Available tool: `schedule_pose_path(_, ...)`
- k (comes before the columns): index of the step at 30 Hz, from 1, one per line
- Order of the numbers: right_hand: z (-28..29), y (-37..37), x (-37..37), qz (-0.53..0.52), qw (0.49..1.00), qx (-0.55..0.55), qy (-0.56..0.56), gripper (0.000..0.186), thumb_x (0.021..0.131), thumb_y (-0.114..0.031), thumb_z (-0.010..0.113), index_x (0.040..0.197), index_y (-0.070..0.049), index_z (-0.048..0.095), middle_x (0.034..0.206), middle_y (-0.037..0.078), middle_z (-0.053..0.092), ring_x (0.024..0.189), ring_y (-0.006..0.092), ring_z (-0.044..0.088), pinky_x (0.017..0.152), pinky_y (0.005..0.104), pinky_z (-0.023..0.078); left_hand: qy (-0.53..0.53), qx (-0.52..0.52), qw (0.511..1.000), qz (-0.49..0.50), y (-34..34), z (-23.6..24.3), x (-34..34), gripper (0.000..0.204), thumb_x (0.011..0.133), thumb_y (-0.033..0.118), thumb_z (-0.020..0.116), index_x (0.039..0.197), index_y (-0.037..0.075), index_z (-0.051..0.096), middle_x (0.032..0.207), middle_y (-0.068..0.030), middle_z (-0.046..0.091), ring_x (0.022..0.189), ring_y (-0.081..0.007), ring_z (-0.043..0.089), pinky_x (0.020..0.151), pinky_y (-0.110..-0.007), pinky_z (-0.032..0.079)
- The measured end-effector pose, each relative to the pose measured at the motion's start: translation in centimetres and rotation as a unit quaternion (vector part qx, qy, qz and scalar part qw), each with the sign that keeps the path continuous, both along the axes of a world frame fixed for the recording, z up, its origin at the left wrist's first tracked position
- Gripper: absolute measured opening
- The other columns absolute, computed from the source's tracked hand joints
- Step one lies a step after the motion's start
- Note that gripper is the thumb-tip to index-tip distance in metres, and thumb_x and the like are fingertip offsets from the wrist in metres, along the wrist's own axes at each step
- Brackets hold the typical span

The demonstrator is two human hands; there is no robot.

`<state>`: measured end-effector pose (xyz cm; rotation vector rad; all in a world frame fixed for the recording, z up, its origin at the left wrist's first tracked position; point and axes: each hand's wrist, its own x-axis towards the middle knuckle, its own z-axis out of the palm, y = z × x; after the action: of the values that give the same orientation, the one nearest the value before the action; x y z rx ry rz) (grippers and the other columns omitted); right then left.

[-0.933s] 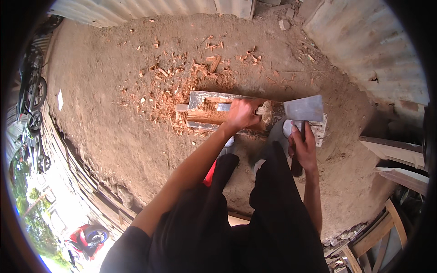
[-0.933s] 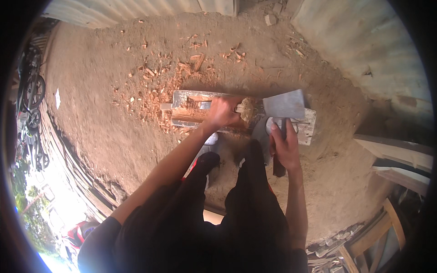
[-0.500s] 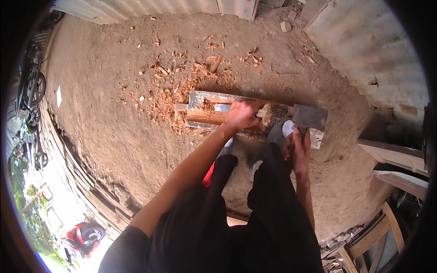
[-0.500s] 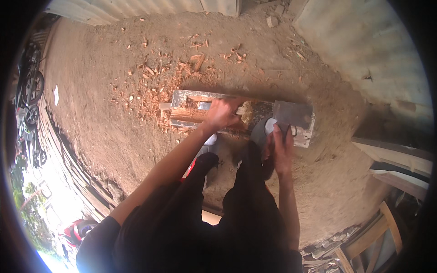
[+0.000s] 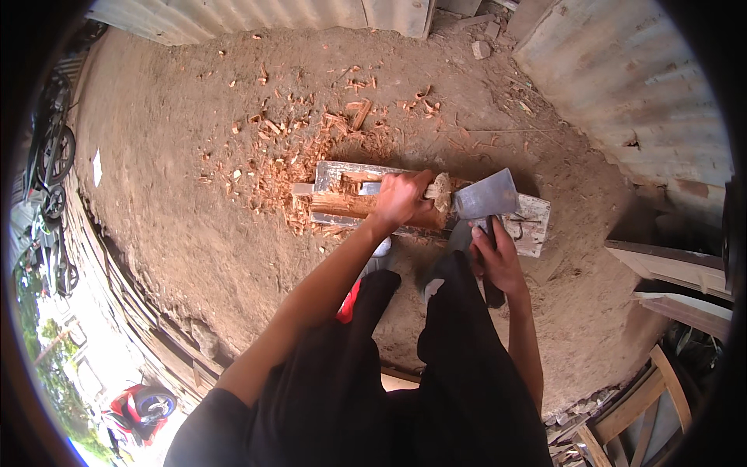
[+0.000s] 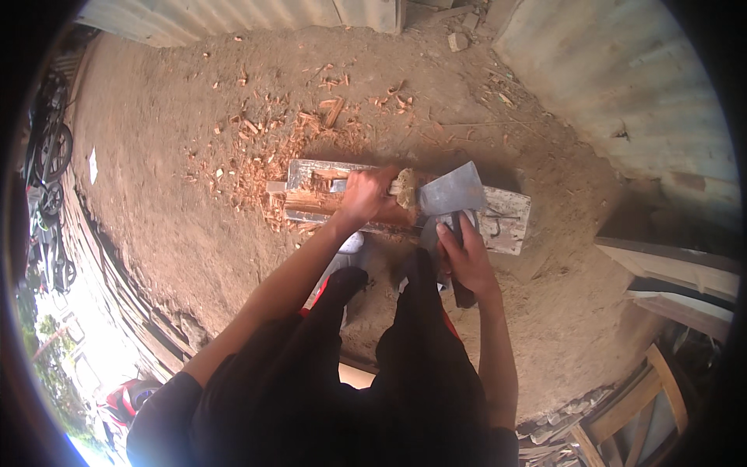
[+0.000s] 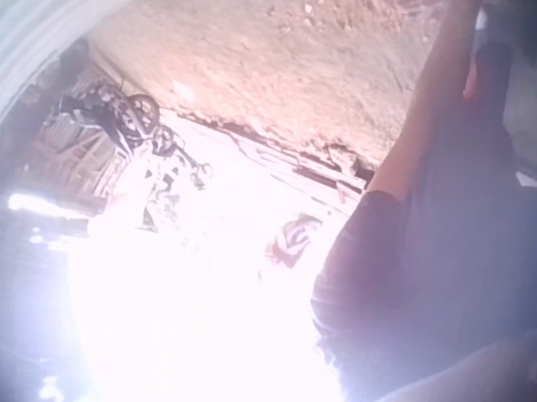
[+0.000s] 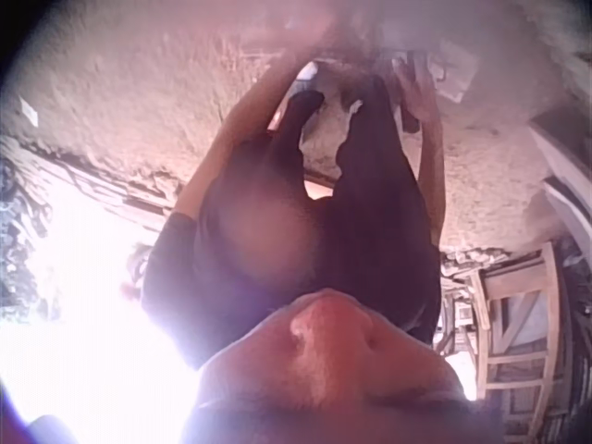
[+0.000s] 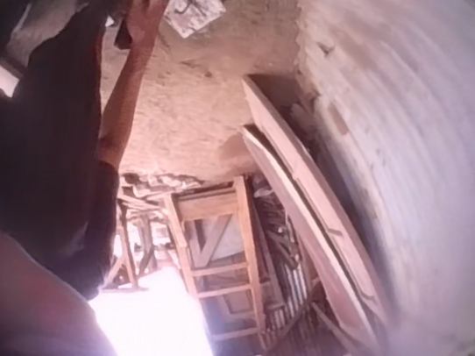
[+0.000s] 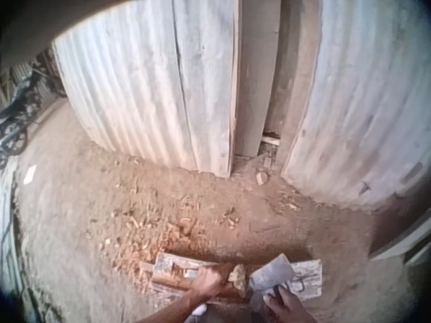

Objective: The person uses a machete to repeatedly strike and shape a small piece of wood held in the left hand. Wood shavings accumulate on the ground as the person continues to carve the wood throughout the clip.

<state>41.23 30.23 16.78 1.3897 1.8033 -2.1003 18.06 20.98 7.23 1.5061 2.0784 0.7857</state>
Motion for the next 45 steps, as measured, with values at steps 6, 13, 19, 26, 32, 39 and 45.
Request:
schedule_pose_path(6, -1.4, -0.9, 0.6, -0.076, 0.996, -0.041, 0.026, 0.029, 0.108, -0.030, 0.056, 0.122, -0.005, 0.054, 0.073, 0.003, 0.055, 0.049, 0.0117, 0.052, 0.045, 0.0282, 0.043, 0.016, 0.025, 0.998, -0.054, -1.1, -0.9, 0.3, 0.046, 0.070, 0.022, 0.077, 0.112, 0.011, 0.063, 0.091, -0.0144, 0.071, 0.082, -0.0346, 0.071, 0.068, -0.046, 0.054)
schedule_pose_path(13, 1.2, -1.2, 0.5, -0.126, 0.989, -0.072, 0.034, 0.033, 0.108, -0.032, 0.055, 0.128, -0.005, 0.053, 0.074, 0.002, 0.053, 0.050, 0.0090, 0.047, 0.044, 0.0243, 0.037, 0.014, 0.100, 0.991, -0.090, -2.2, -0.7, 0.0, 0.064, 0.065, 0.021, 0.080, 0.126, 0.013, 0.063, 0.095, -0.0121, 0.070, 0.088, -0.0306, 0.071, 0.073, -0.044, 0.056)
schedule_pose_path(19, 3.3, -1.5, 0.2, -0.087, 0.995, -0.045, 0.028, 0.031, 0.109, -0.031, 0.053, 0.129, -0.007, 0.053, 0.075, 0.002, 0.053, 0.052, 0.0102, 0.050, 0.046, 0.0258, 0.040, -0.011, 0.090, 0.990, -0.112, -2.1, -0.9, -0.7, 0.064, 0.061, 0.021, 0.077, 0.124, 0.012, 0.066, 0.090, -0.0127, 0.069, 0.084, -0.0315, 0.071, 0.072, -0.044, 0.056)
schedule_pose_path(26, 4.0, -2.3, 0.2, -0.080, 0.996, -0.041, 0.016, 0.031, 0.108, -0.030, 0.055, 0.127, -0.006, 0.054, 0.077, 0.001, 0.055, 0.055, 0.0088, 0.051, 0.048, 0.0241, 0.040, -0.016, 0.104, 0.992, -0.075, -2.4, -0.4, -0.1, 0.054, 0.062, 0.020, 0.075, 0.114, 0.010, 0.066, 0.081, -0.0126, 0.068, 0.075, -0.0348, 0.069, 0.063, -0.047, 0.054)
schedule_pose_path(32, 4.2, -2.5, 0.3, -0.066, 0.997, -0.029, 0.012, 0.032, 0.109, -0.030, 0.054, 0.129, -0.005, 0.053, 0.078, 0.002, 0.055, 0.055, 0.0083, 0.052, 0.048, 0.0235, 0.040, -0.018, 0.108, 0.993, 0.032, -1.3, 0.2, -0.2, 0.035, 0.064, 0.018, 0.076, 0.092, 0.008, 0.056, 0.079, -0.0141, 0.066, 0.074, -0.0369, 0.068, 0.062, -0.048, 0.051)
schedule_pose_path(39, 7.0, -1.6, -1.2, -0.077, 0.997, -0.014, 0.012, 0.034, 0.109, -0.027, 0.052, 0.132, -0.003, 0.051, 0.077, 0.002, 0.054, 0.053, 0.0088, 0.051, 0.048, 0.0239, 0.042, -0.021, 0.135, 0.975, 0.178, 1.1, -0.3, -1.9, 0.023, 0.068, 0.015, 0.070, 0.079, 0.005, 0.052, 0.067, -0.0175, 0.060, 0.064, -0.0415, 0.062, 0.058, -0.048, 0.049)
schedule_pose_path(45, 8.0, -2.0, -3.4, -0.152, 0.987, -0.001, 0.049, 0.030, 0.109, -0.024, 0.052, 0.129, -0.001, 0.051, 0.076, 0.002, 0.054, 0.053, 0.0083, 0.050, 0.048, 0.0245, 0.042, -0.076, 0.168, 0.979, 0.090, 0.1, -0.3, -1.6, 0.020, 0.068, 0.014, 0.070, 0.080, 0.006, 0.056, 0.069, -0.0177, 0.062, 0.066, -0.0406, 0.063, 0.059, -0.048, 0.049)
